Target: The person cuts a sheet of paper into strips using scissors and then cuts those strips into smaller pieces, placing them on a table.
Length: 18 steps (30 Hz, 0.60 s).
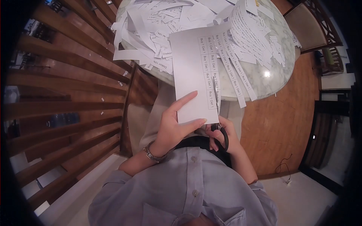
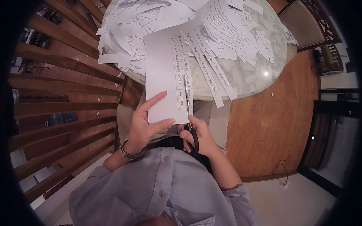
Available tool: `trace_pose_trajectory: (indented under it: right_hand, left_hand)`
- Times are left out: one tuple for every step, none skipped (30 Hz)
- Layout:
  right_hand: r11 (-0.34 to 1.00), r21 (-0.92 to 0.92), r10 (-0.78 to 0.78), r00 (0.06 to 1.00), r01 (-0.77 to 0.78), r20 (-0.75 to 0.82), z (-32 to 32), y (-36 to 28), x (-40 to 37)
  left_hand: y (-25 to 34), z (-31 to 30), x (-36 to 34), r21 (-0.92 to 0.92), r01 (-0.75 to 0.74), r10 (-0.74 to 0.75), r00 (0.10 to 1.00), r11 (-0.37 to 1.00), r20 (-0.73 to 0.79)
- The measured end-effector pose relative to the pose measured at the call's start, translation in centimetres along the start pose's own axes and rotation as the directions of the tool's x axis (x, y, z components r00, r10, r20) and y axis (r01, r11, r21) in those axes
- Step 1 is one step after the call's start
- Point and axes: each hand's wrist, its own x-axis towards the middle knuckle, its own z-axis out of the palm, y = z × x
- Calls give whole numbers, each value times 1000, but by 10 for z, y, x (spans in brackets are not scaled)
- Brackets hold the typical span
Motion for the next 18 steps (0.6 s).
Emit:
trace_pose_trajectory:
  right_hand:
    - [1000,-1,0,1000,0,-1,0,0,0]
    - [1000,6,20,1000,-20,-12,0,0,0]
    - [999,13,40,999,-39,-23,1,0,0]
    - [999,13,39,999,-39,-23,1,1,1]
    - [1000,-14,27,999,-27,-24,1,1,1]
    - [999,-40,15,1000,-16,-24,1,1,1]
    - [999,-40,14,1000,-15,-24,0,1,2]
    - [998,-16,-54,999,54,-2,0,2,4]
    - [992,10,-123,992,123,18,-1,2,5]
    - [992,10,-123,992,123,18,-1,1,6]
    - [993,-2,-115,993,115,19,0,0,8]
    - [994,-15,-107,994,107,20,1,-2,9]
    - [994,-16,-108,994,108,20,1,-2,10]
    - [994,-23,-110,994,110,21,2,-2,10]
    - [993,-30,-111,994,112,24,2,-3,11]
    - [993,-31,-111,994,112,24,3,-3,11]
    - [994,-38,-99,995,100,20,3,-4,11]
    - [995,-45,-87,996,88,16,4,-5,11]
  left_hand:
    - [0,0,0,-1,0,0,1000,1000,0]
    - [0,0,0,-4,-1,1,1000,1000,-5]
    - [-1,0,0,-7,-1,0,1000,1000,-11]
    - [1,0,0,-7,-1,1,1000,1000,-11]
    - [3,1,-1,-22,13,-13,1000,1000,-6]
    - [4,1,-2,-38,27,-28,1000,999,-1]
    - [3,2,-3,-38,27,-27,1000,999,-1]
    - [2,2,-4,-21,27,-27,1000,999,6]
    - [1,3,-5,-3,28,-28,1000,1000,12]
    - [1,3,-5,-3,27,-27,1000,1000,12]
    - [2,3,-6,-36,34,-33,999,999,9]
    - [3,3,-5,-69,39,-39,999,997,7]
    - [4,3,-6,-70,39,-38,999,997,8]
    - [5,3,-5,-72,34,-34,999,997,8]
    - [5,3,-5,-75,30,-29,1000,997,8]
    - [5,3,-5,-76,29,-29,1000,997,7]
    - [5,3,-5,-90,28,-27,1000,996,5]
    - [5,2,-5,-105,27,-27,1000,994,4]
